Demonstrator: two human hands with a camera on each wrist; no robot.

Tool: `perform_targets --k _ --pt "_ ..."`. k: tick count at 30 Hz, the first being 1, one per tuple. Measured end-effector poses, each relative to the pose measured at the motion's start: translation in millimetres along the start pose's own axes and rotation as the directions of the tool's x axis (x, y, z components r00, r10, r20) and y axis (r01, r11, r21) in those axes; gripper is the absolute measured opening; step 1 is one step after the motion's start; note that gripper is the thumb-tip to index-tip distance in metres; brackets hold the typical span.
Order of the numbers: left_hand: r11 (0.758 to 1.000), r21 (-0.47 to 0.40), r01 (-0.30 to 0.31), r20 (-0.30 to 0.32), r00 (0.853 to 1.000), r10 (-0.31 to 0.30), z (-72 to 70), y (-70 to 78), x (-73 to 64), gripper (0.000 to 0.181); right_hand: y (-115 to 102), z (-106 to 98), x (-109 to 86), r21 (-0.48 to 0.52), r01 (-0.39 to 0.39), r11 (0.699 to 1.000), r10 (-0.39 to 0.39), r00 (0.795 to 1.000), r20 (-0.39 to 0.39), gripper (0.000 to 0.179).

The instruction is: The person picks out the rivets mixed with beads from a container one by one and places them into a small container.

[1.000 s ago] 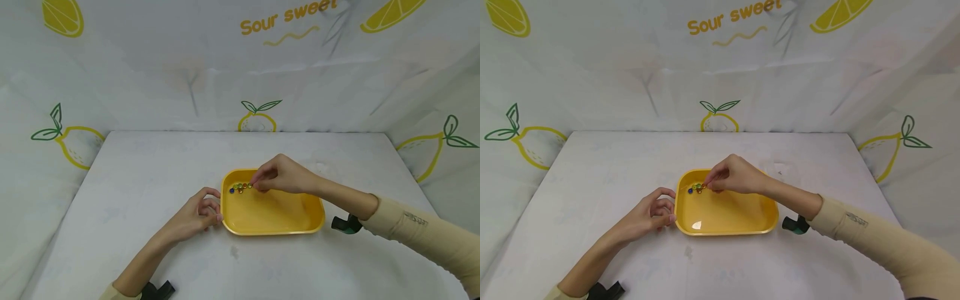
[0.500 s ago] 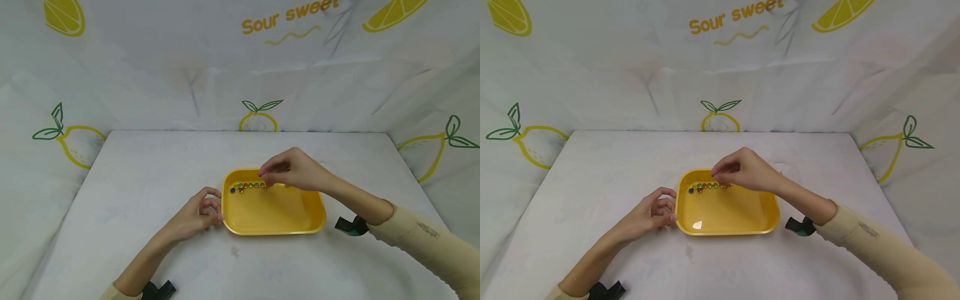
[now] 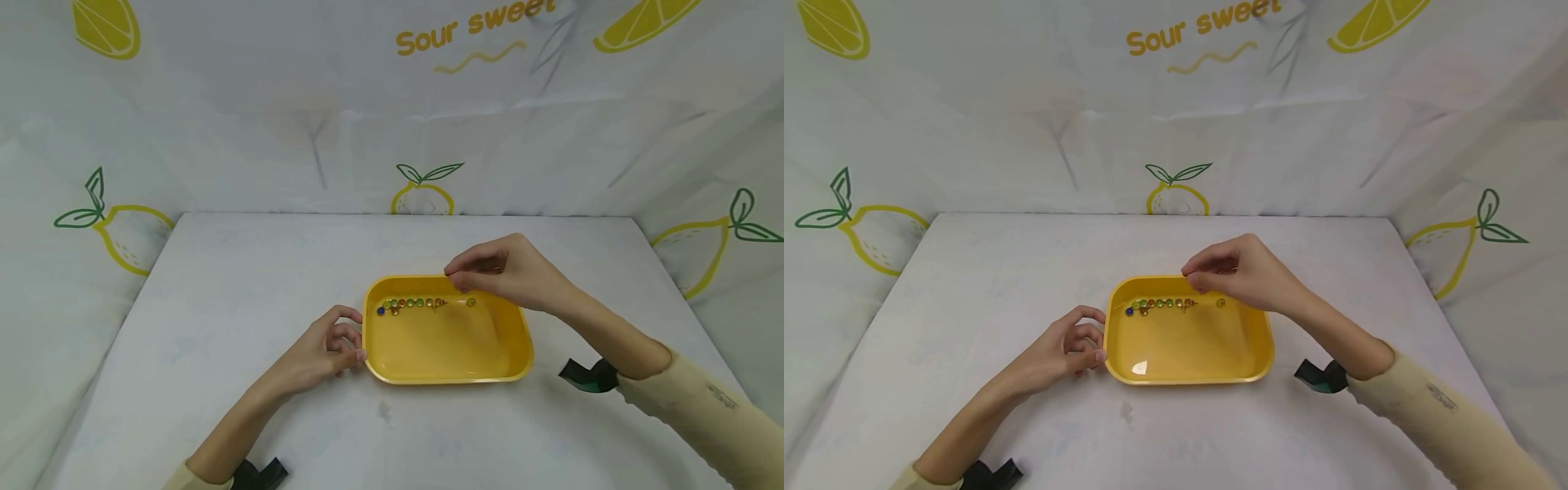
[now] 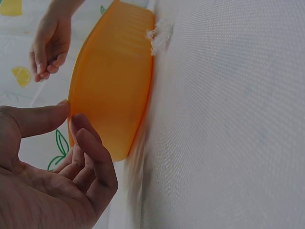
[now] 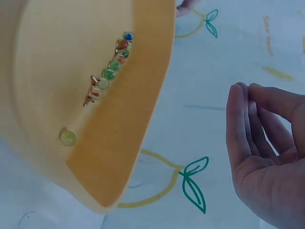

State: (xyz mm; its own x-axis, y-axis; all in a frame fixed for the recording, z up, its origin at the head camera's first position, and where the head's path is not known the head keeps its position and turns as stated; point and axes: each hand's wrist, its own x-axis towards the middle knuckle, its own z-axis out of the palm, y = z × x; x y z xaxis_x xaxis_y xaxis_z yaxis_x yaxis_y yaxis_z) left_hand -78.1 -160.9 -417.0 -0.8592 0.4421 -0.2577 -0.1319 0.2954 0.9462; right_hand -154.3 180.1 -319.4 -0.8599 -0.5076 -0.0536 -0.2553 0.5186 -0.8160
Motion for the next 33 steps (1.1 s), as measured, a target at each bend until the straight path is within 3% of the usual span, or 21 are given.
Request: perform_targets --k 11,20,33 --pt "1.000 0.008 -0.002 -0.003 1.000 0.002 0.5 -0.2 0.8 0.054 0 -29 -18.2 -0.006 -0.042 0.999 0.041 0.988 -0.147 0.016" --pt "1.000 0.013 0.000 -0.005 1.000 0.000 0.3 0.6 0.1 0.055 12 -46 -31.6 -0.016 -0.059 0.998 0.054 0.973 -0.224 0.018" --pt "1.000 0.020 0.009 -0.008 1.000 -0.009 0.3 0.0 0.1 0.054 45 -64 -49.1 -0.016 -0.096 0.995 0.088 0.961 -0.261 0.021"
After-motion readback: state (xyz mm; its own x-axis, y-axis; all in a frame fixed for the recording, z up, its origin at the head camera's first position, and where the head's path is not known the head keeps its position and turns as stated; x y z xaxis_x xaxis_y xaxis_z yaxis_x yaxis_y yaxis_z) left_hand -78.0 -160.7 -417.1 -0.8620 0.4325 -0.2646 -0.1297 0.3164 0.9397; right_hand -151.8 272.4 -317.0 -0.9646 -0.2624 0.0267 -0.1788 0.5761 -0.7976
